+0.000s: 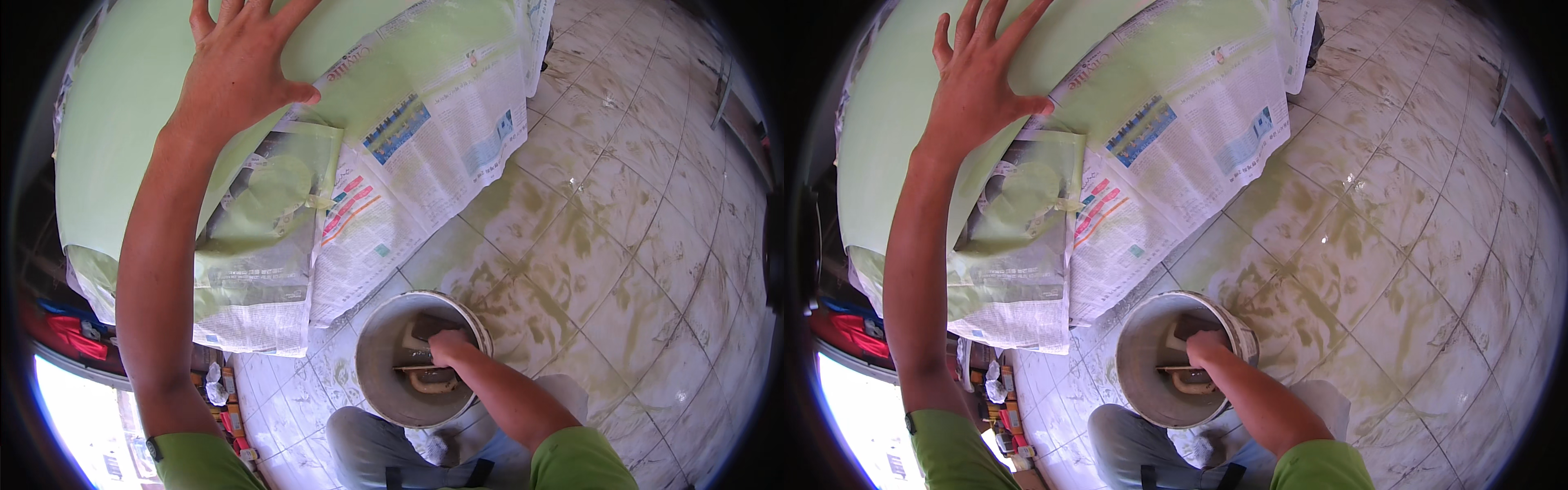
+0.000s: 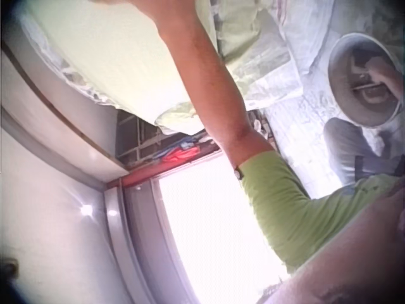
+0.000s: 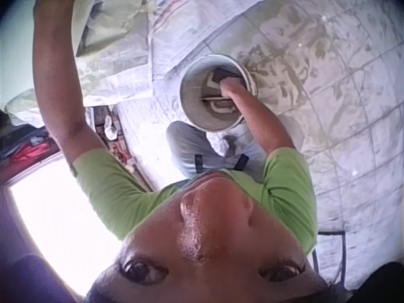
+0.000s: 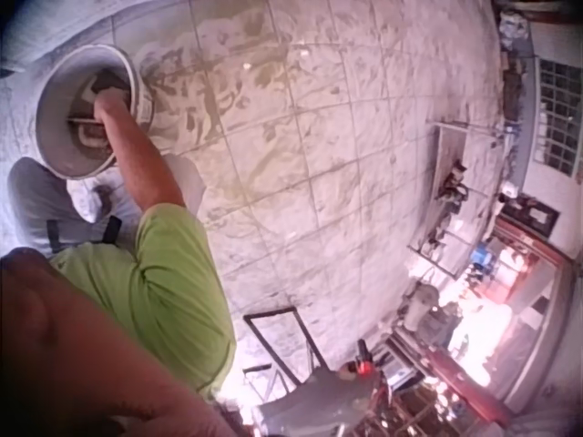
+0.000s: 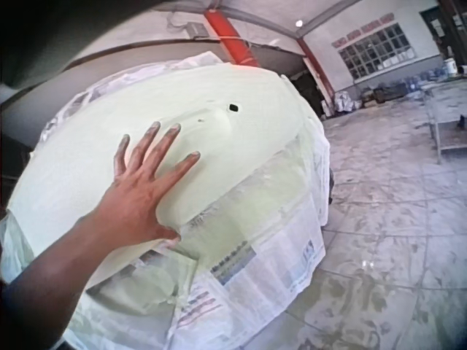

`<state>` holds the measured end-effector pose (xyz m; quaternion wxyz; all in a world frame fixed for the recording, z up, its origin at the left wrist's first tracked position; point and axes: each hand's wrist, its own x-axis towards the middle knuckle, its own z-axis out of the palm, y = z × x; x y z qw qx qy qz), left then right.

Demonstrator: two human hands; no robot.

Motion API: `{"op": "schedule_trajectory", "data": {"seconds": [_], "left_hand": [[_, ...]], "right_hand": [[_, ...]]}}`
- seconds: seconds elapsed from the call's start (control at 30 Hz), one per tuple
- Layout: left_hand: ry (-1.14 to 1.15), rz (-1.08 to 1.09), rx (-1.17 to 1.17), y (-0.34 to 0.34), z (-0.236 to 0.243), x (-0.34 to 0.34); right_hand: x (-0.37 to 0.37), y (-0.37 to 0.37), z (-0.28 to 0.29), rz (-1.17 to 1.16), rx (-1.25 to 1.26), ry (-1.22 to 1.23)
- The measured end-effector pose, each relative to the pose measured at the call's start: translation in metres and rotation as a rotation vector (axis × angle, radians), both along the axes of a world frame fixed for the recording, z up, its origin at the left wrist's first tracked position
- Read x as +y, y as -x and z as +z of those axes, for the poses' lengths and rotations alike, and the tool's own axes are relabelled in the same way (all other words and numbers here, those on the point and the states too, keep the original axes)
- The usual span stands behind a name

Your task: The person sands a grey car bumper with a sanding block, repeatedly dipping it into a bucket of water. They then move to a light green car hood covered with newspaper and continue sanding its surface.

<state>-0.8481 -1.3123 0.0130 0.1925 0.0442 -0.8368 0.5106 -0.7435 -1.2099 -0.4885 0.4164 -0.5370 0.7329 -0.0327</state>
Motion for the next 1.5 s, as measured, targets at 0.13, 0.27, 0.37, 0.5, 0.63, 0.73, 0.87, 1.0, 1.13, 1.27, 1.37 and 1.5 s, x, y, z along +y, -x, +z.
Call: {"op": "schedule_trajectory", "data": {"seconds": [0.13,0.27,0.37,0.5,0.63,0.73,0.87,1.0,1.13,1.27,1.37,1.5], "left_hand": [[-0.072,0.065,0.04,-0.017,-0.007,-0.004],[-0.102,-0.12,0.132,-0.049,-0.004,-0.041],[-0.094,-0.104,0.108,-0.074,0.0,-0.045],[-0.108,0.053,0.128,-0.12,-0.001,-0.056],[-0.15,0.044,0.177,-0.136,0.0,-0.065],[-0.11,0.024,0.143,-0.099,0.004,-0.047],[-0.011,0.031,0.147,-0.029,-0.009,-0.02],[-0.079,-0.193,0.24,0.016,-0.011,0.0],[-0.566,-0.597,0.242,0.013,-0.061,0.003],[-1.468,-0.358,-0.224,-0.076,-0.219,0.025],[-1.929,0.314,-0.099,-0.167,-0.387,-0.013],[-1.768,0.431,-0.162,-0.237,-0.55,-0.055]], "right_hand": [[0.003,0.004,0.007,-0.03,-0.047,0.013],[0.005,0.005,0.01,-0.016,-0.035,0.022],[0.004,0.003,0.011,-0.033,-0.045,0.019],[0.007,0.006,0.014,-0.009,-0.053,-0.004],[0.006,0.003,0.021,-0.011,-0.042,-0.001],[0.004,0.002,0.023,-0.001,-0.043,0.002],[-0.001,0.0,0.007,0.021,-0.048,0.007],[-0.003,-0.003,-0.002,0.016,-0.036,0.047],[0.002,-0.001,-0.008,-0.017,0.065,0.061],[0.008,0.016,0.007,-0.071,0.078,0.09],[-0.002,0.011,0.017,0.02,0.034,0.031],[-0.004,0.007,0.018,0.093,-0.021,-0.035]]}}
